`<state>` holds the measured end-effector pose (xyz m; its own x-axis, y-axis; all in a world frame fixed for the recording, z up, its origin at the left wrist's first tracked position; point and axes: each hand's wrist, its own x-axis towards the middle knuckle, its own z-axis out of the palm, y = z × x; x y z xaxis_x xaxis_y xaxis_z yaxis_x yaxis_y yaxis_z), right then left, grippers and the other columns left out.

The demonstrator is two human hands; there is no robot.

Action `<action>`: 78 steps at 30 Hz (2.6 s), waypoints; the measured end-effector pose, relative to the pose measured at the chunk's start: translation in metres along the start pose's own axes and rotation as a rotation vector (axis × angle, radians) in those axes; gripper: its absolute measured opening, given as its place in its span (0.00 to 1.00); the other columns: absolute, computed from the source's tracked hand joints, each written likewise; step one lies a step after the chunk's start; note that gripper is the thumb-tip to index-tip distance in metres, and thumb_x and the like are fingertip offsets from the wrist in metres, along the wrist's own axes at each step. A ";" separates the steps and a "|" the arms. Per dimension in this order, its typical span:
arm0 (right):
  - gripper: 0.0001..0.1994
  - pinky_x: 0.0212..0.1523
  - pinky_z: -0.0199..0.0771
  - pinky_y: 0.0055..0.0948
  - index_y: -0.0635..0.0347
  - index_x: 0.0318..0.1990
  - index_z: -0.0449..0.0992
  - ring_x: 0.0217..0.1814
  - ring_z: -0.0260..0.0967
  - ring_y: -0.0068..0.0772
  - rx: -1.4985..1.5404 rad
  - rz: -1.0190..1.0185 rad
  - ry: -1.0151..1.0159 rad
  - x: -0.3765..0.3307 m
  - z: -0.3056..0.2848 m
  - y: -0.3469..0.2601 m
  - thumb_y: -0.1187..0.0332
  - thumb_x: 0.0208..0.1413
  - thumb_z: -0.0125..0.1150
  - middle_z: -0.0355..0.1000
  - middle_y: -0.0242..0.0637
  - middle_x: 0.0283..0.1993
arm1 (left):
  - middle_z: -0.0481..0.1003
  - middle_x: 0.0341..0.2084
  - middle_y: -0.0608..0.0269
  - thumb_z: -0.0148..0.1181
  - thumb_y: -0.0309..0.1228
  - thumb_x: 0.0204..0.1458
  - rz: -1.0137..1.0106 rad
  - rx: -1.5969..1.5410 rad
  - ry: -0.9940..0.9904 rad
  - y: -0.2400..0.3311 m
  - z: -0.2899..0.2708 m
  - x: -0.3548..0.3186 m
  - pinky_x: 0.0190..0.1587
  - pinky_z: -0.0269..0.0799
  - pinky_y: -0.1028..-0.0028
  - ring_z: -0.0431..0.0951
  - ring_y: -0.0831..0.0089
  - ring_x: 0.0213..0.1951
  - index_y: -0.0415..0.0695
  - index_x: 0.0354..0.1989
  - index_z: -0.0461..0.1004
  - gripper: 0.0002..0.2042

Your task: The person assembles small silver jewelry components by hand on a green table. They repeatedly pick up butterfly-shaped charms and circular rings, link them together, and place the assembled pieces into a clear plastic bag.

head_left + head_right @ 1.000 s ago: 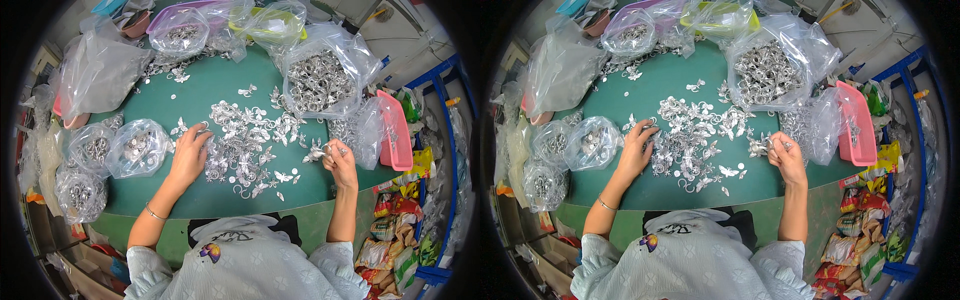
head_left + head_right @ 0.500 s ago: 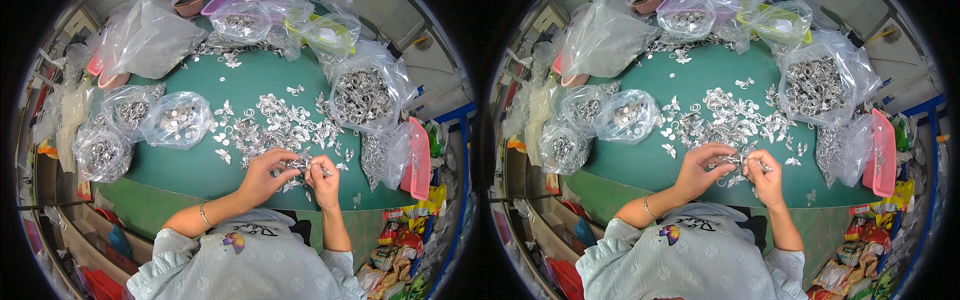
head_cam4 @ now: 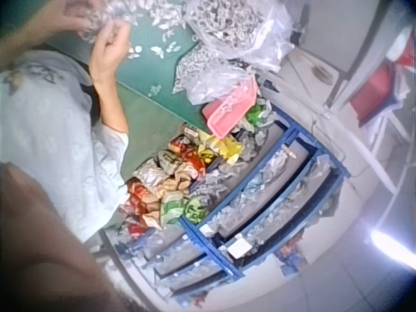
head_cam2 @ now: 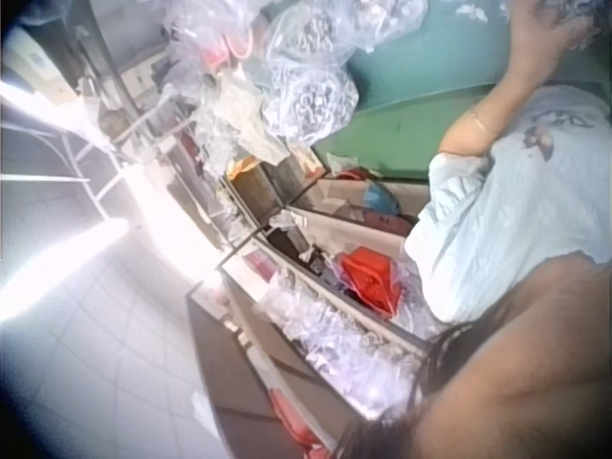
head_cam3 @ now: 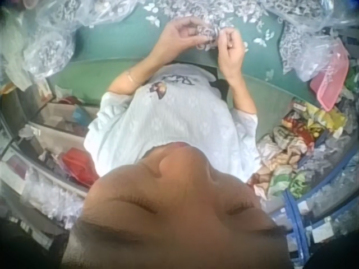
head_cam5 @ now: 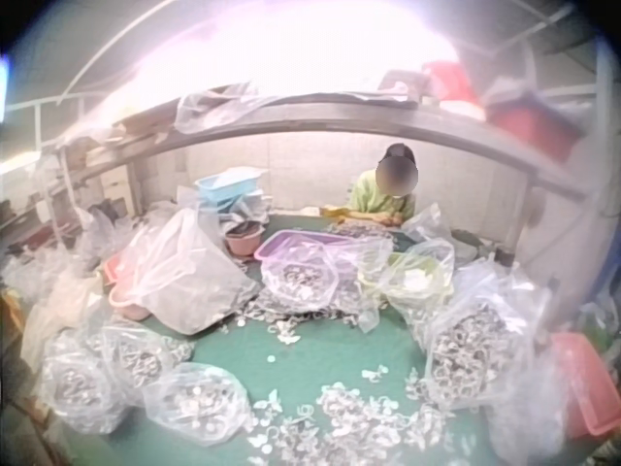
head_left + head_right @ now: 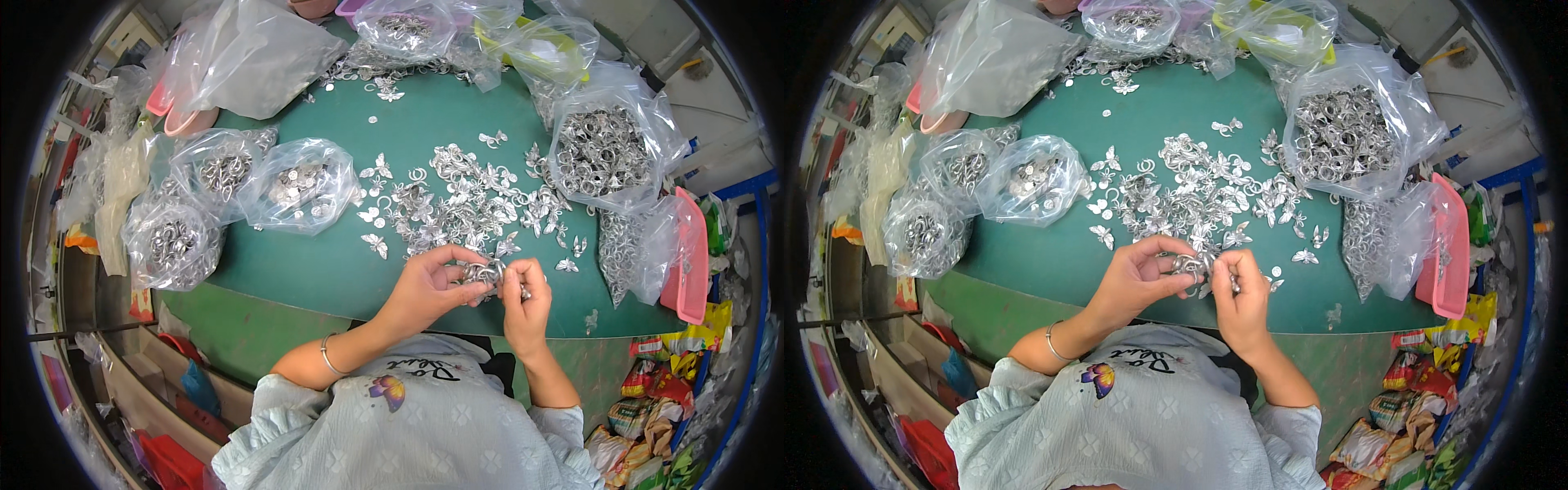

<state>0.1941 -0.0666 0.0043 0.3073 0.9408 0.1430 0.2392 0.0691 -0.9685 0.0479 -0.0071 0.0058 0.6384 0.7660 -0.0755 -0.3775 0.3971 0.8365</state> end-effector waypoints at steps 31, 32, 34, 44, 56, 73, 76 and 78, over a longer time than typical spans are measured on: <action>0.11 0.44 0.61 0.34 0.65 0.38 0.72 0.45 0.60 0.42 -0.901 -0.245 -0.181 0.033 -0.007 0.001 0.72 0.47 0.57 0.66 0.43 0.39 | 0.73 0.31 0.54 0.47 0.29 0.54 -0.385 -0.410 0.043 -0.010 -0.048 0.004 0.28 0.70 0.79 0.74 0.74 0.27 0.38 0.36 0.68 0.07; 0.10 0.44 0.61 0.34 0.65 0.38 0.72 0.45 0.60 0.42 -0.728 -0.238 -0.223 0.033 -0.004 -0.003 0.72 0.46 0.57 0.66 0.43 0.39 | 0.73 0.31 0.54 0.46 0.29 0.54 -0.391 -0.394 0.035 -0.009 -0.047 0.003 0.28 0.70 0.79 0.74 0.74 0.28 0.38 0.37 0.67 0.08; 0.10 0.45 0.61 0.32 0.65 0.37 0.72 0.44 0.61 0.41 -0.380 -0.219 -0.298 0.033 0.000 -0.006 0.72 0.45 0.57 0.67 0.42 0.38 | 0.73 0.32 0.54 0.46 0.29 0.54 -0.405 -0.362 0.018 -0.004 -0.044 0.002 0.29 0.71 0.78 0.74 0.73 0.28 0.38 0.37 0.67 0.08; 0.05 0.31 0.60 0.16 0.67 0.30 0.71 0.28 0.60 0.17 0.385 0.240 -0.193 0.016 0.019 -0.005 0.82 0.44 0.55 0.68 0.33 0.29 | 0.72 0.33 0.56 0.45 0.28 0.54 -0.292 -0.372 -0.008 -0.005 -0.037 -0.006 0.30 0.71 0.77 0.74 0.72 0.33 0.38 0.42 0.66 0.09; 0.02 0.26 0.62 0.25 0.68 0.29 0.70 0.24 0.63 0.29 -0.323 -0.144 -0.312 0.020 0.012 -0.024 0.80 0.48 0.50 0.67 0.39 0.25 | 0.73 0.30 0.56 0.53 0.21 0.49 -0.100 0.063 -0.009 0.010 -0.024 -0.013 0.33 0.72 0.77 0.74 0.75 0.31 0.32 0.43 0.66 0.12; 0.04 0.22 0.60 0.35 0.67 0.26 0.64 0.23 0.60 0.43 -0.510 -0.334 -0.400 0.020 0.012 -0.026 0.77 0.49 0.50 0.60 0.43 0.20 | 0.71 0.23 0.63 0.49 0.24 0.52 0.192 0.358 0.148 -0.005 -0.020 -0.015 0.24 0.64 0.79 0.68 0.81 0.22 0.33 0.37 0.69 0.08; 0.04 0.24 0.59 0.38 0.66 0.26 0.63 0.25 0.60 0.46 -0.419 -0.290 -0.561 0.024 0.005 -0.032 0.77 0.49 0.50 0.60 0.44 0.21 | 0.70 0.22 0.64 0.47 0.24 0.53 0.462 0.680 0.126 -0.003 -0.021 -0.020 0.24 0.63 0.80 0.67 0.81 0.21 0.34 0.37 0.69 0.07; 0.04 0.25 0.59 0.38 0.66 0.26 0.63 0.26 0.60 0.46 -0.413 -0.277 -0.637 0.029 0.002 -0.031 0.77 0.49 0.50 0.60 0.44 0.21 | 0.70 0.22 0.64 0.47 0.24 0.53 0.212 0.457 0.119 -0.007 -0.022 -0.020 0.24 0.63 0.81 0.66 0.82 0.21 0.35 0.37 0.69 0.07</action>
<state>0.1939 -0.0402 0.0376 -0.3672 0.9244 0.1029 0.5887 0.3166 -0.7437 0.0232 -0.0138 -0.0109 0.4887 0.8685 0.0827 -0.1420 -0.0143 0.9898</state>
